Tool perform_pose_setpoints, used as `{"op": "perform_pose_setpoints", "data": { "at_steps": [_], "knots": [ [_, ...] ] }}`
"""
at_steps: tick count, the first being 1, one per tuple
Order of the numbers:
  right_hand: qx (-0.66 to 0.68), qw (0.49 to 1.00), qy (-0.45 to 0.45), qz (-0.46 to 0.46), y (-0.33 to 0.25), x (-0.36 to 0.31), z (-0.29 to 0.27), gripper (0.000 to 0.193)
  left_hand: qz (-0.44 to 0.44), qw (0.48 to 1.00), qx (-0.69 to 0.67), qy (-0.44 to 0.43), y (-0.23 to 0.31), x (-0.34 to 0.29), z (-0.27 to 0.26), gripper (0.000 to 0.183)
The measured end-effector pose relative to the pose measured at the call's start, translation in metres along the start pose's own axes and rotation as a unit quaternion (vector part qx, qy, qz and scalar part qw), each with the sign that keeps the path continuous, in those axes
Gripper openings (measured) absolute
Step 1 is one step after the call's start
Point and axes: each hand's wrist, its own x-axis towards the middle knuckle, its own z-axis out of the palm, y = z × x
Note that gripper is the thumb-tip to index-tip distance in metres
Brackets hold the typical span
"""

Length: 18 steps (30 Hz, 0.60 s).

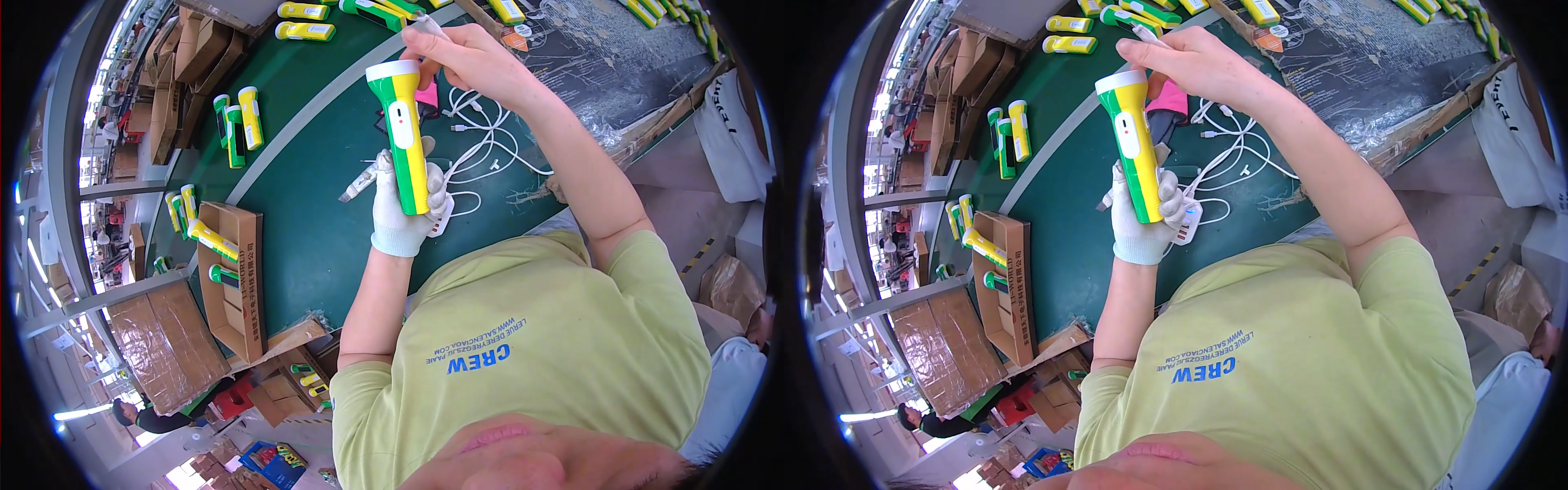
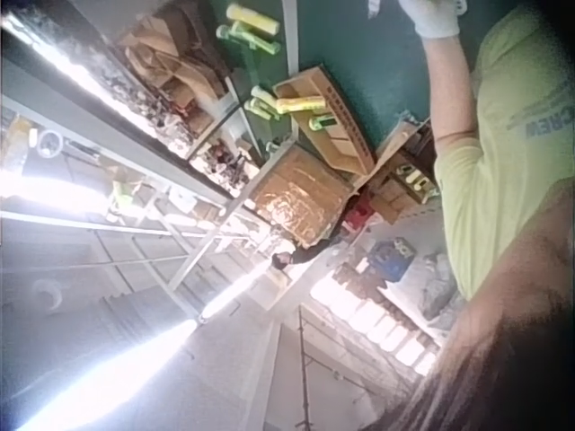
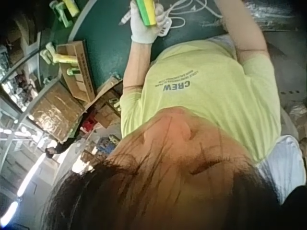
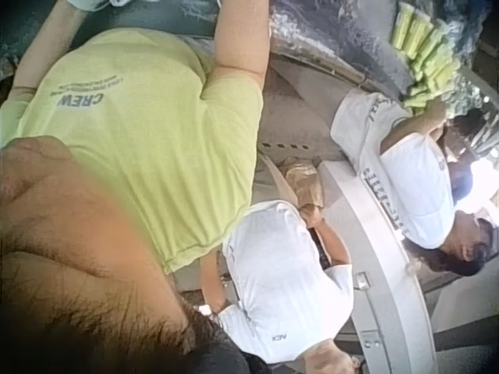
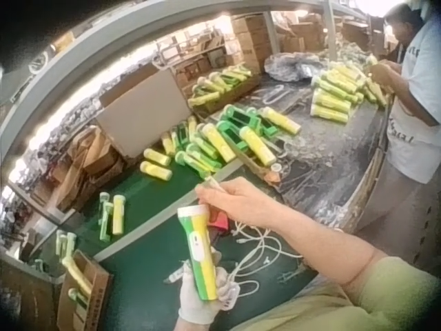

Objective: Picking up assembled flashlights, switching them on to verify the bulb works, and placing them back on the line.

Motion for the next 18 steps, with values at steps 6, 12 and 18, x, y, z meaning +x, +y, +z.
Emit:
{"op": "perform_pose_setpoints", "data": {
  "at_steps": [6,12,18],
  "knots": [
    [0.02,1.0,0.002,-0.002,-0.01,-0.003,0.003,0.061,0.0,1.0,-0.001,-0.011,0.0,0.0,-0.005,0.065],
    [-0.004,0.999,-0.007,-0.031,-0.011,-0.004,0.003,0.056,0.01,1.0,0.01,-0.016,-0.002,-0.001,-0.006,0.066],
    [0.006,0.999,-0.017,-0.028,-0.015,-0.011,0.008,0.045,0.387,0.691,0.6,0.113,-0.008,0.002,0.004,0.052]
  ]
}}
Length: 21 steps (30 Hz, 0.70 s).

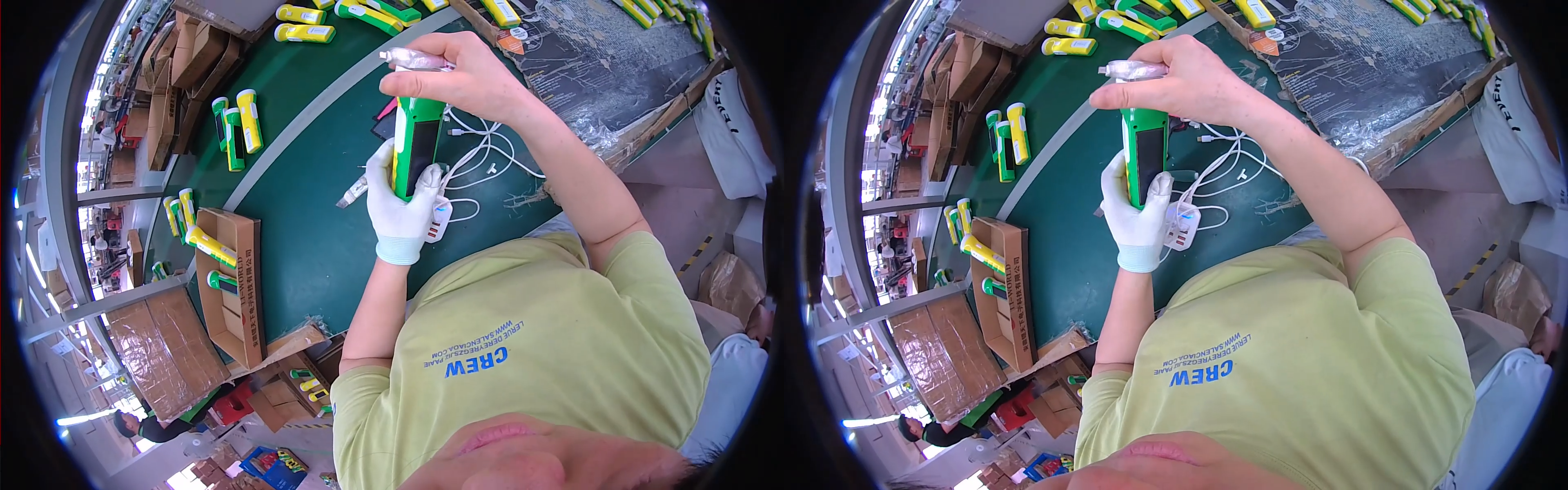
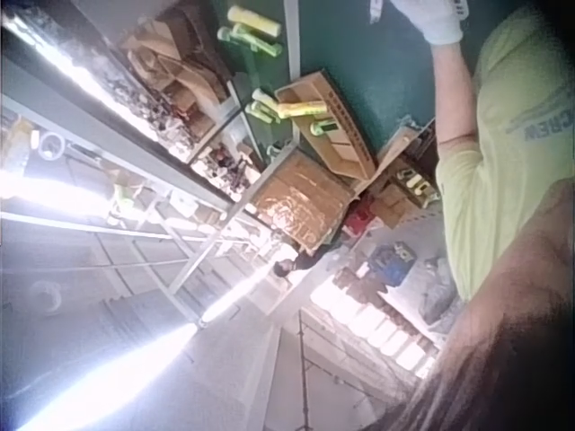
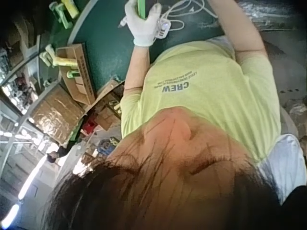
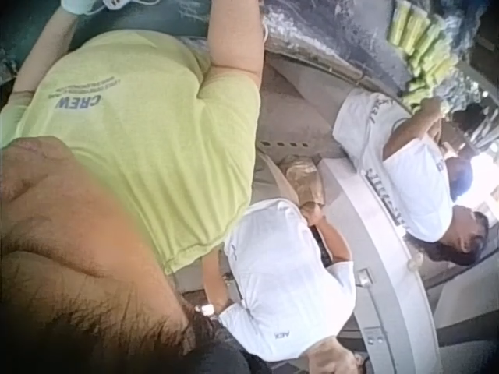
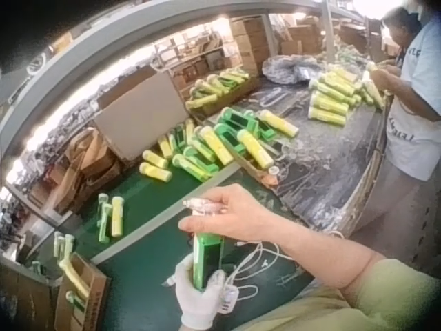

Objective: Picking up assembled flashlights, switching them on to verify the bulb works, and placing them back on the line.

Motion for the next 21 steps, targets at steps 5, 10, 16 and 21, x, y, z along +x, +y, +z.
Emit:
{"op": "perform_pose_setpoints", "data": {
  "at_steps": [5,10,16,21],
  "knots": [
    [0.256,0.959,-0.105,-0.063,0.013,-0.001,-0.01,0.043,-0.275,0.739,-0.535,-0.302,-0.004,0.009,-0.012,0.08],
    [0.275,0.961,0.009,-0.013,0.031,0.0,-0.006,0.041,-0.179,0.927,-0.306,-0.126,0.002,0.006,-0.018,0.068],
    [0.323,0.937,0.086,0.106,0.059,-0.028,-0.008,0.026,-0.025,0.994,0.108,0.003,-0.001,0.025,-0.03,0.05],
    [0.273,0.957,0.094,-0.015,0.033,-0.033,0.01,0.04,-0.147,0.975,-0.088,-0.142,-0.005,0.025,-0.012,0.052]
  ]
}}
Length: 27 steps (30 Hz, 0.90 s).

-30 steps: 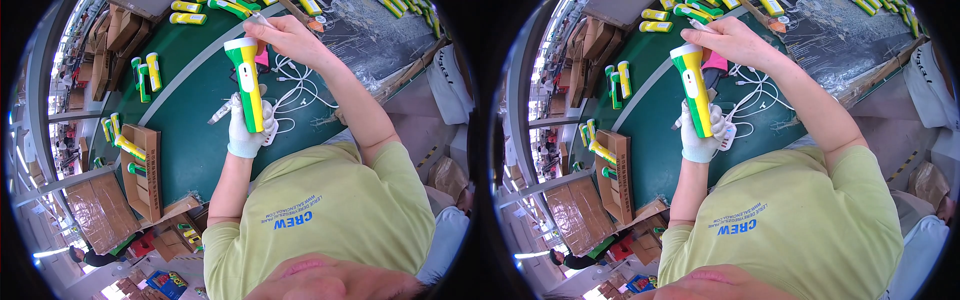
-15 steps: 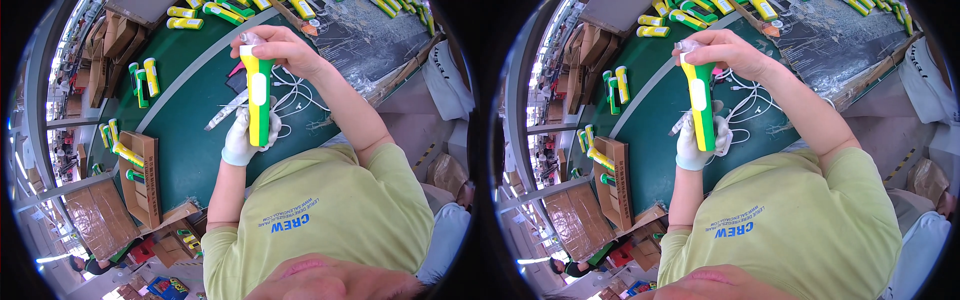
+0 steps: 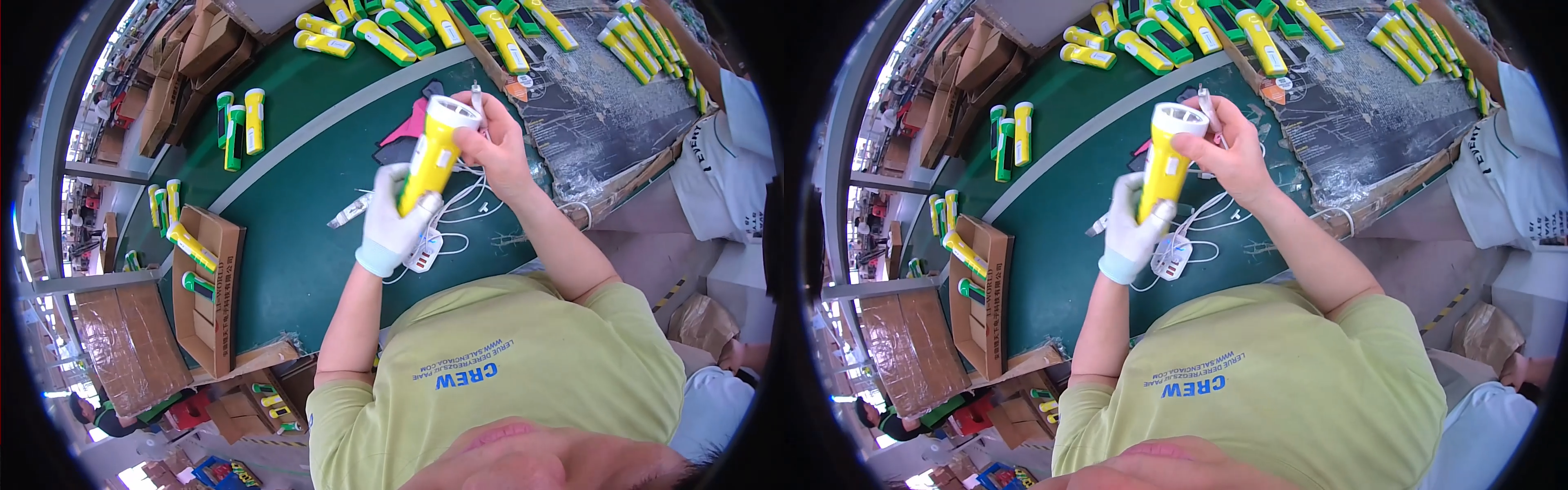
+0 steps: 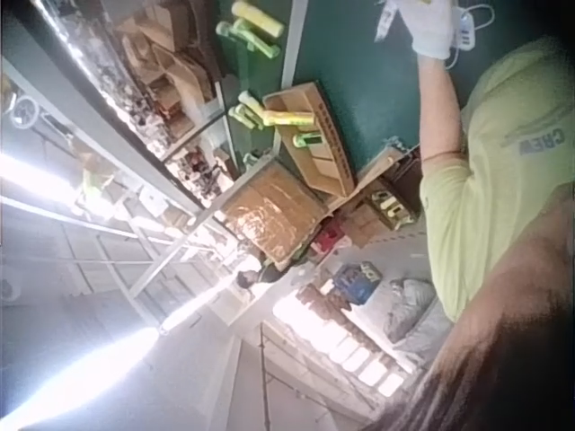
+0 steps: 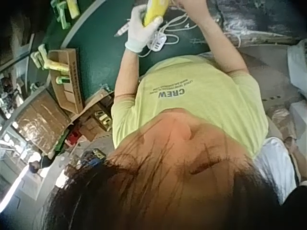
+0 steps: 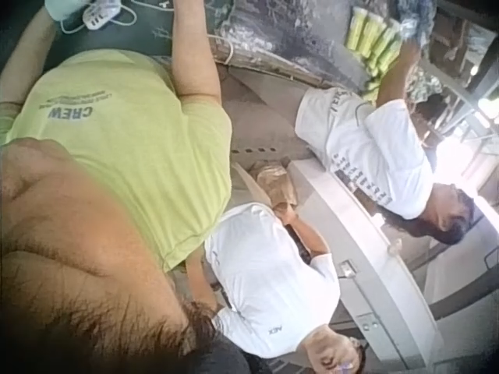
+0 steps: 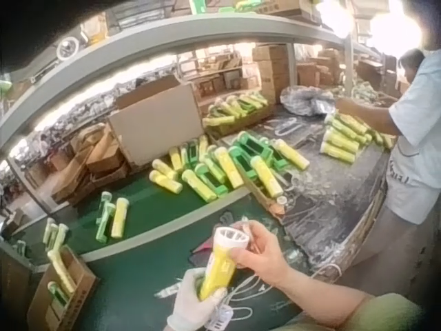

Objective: Picking up assembled flashlights, switching them on to verify the bulb works, and placing them back on the line.

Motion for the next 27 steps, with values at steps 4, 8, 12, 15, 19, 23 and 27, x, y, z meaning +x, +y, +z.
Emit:
{"op": "perform_pose_setpoints", "data": {
  "at_steps": [4,8,12,15,19,23,27],
  "knots": [
    [-0.057,0.993,-0.089,0.058,-0.006,0.005,0.019,0.043,-0.015,0.976,-0.202,-0.08,0.004,0.0,0.012,0.051],
    [-0.271,0.959,0.028,-0.075,-0.007,0.006,0.015,0.034,-0.094,0.9,-0.424,-0.046,0.001,0.023,0.023,0.047],
    [-0.088,0.991,0.007,0.105,-0.016,0.021,-0.024,0.031,-0.141,0.869,-0.473,0.045,-0.004,0.05,-0.022,0.042],
    [-0.1,0.982,-0.025,0.158,-0.022,0.012,-0.022,0.016,-0.164,0.874,-0.455,0.052,-0.008,0.05,-0.028,0.042],
    [-0.111,0.986,-0.066,0.102,-0.008,0.004,-0.005,0.014,-0.177,0.87,-0.457,0.063,-0.01,0.052,-0.022,0.044],
    [-0.421,0.876,-0.146,-0.184,0.006,0.001,0.025,0.014,-0.148,0.857,-0.488,0.07,-0.022,0.06,-0.016,0.041],
    [-0.59,0.697,-0.188,-0.361,0.008,0.022,0.038,0.019,-0.078,0.917,-0.382,0.089,-0.031,0.069,-0.016,0.038]
  ]
}}
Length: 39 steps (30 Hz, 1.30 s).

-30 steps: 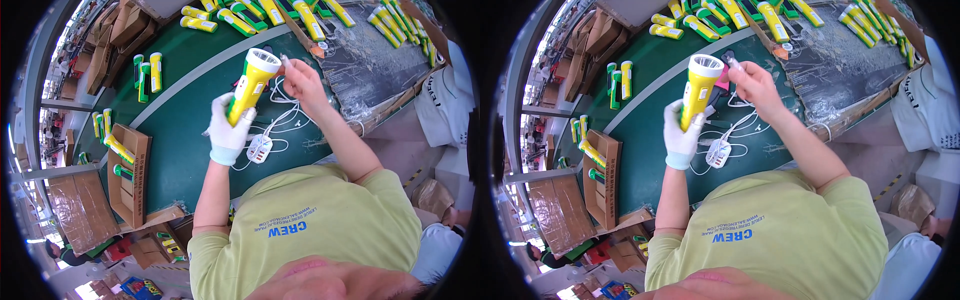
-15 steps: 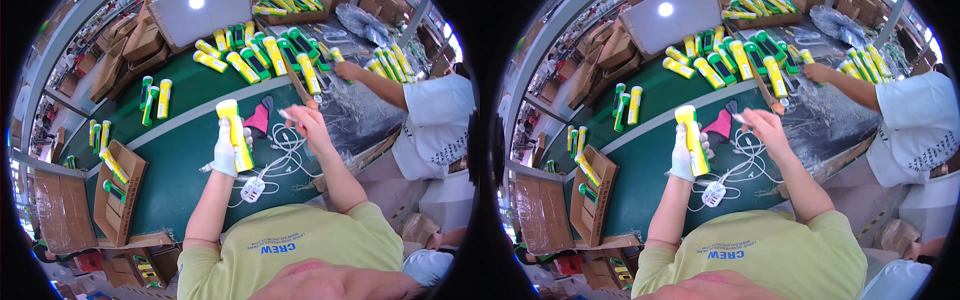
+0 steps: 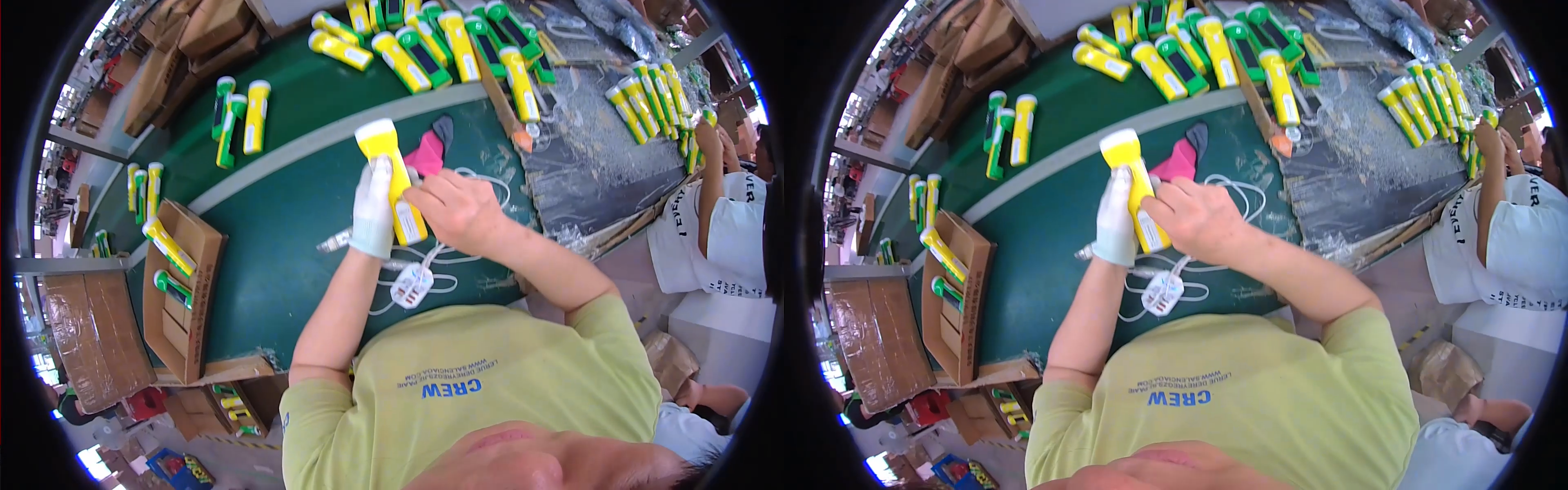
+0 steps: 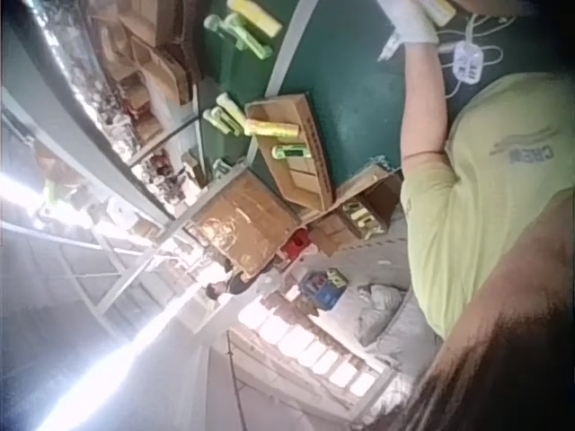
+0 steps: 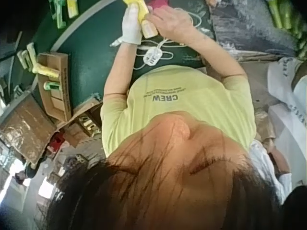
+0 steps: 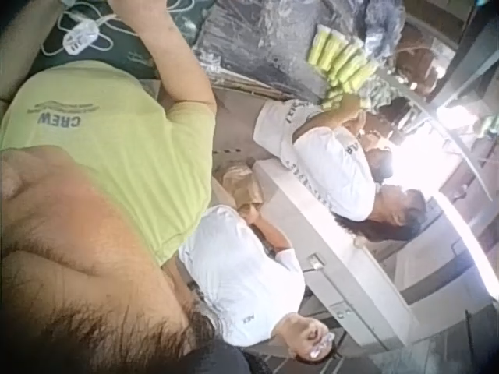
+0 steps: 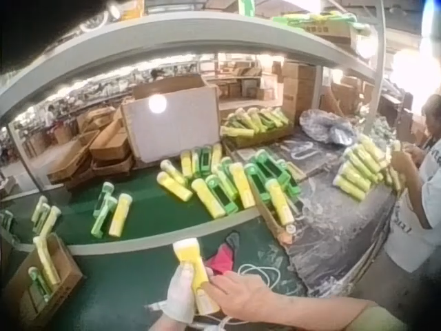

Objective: Picking up assembled flashlights, switching them on to verify the bulb works, and placing them back on the line.

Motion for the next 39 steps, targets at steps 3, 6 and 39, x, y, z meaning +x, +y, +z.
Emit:
{"op": "perform_pose_setpoints", "data": {
  "at_steps": [3,6,39],
  "knots": [
    [-0.015,0.998,-0.058,-0.012,0.003,0.003,0.001,0.017,0.085,0.984,0.153,0.027,0.012,0.004,0.013,0.036],
    [0.237,0.969,-0.034,0.063,0.01,0.001,0.003,0.006,0.124,0.977,0.172,-0.012,0.02,-0.009,0.022,0.032],
    [0.417,0.863,0.041,0.283,0.008,-0.005,-0.02,0.013,-0.104,0.986,-0.118,-0.059,0.017,-0.035,0.026,0.061]
  ]
}}
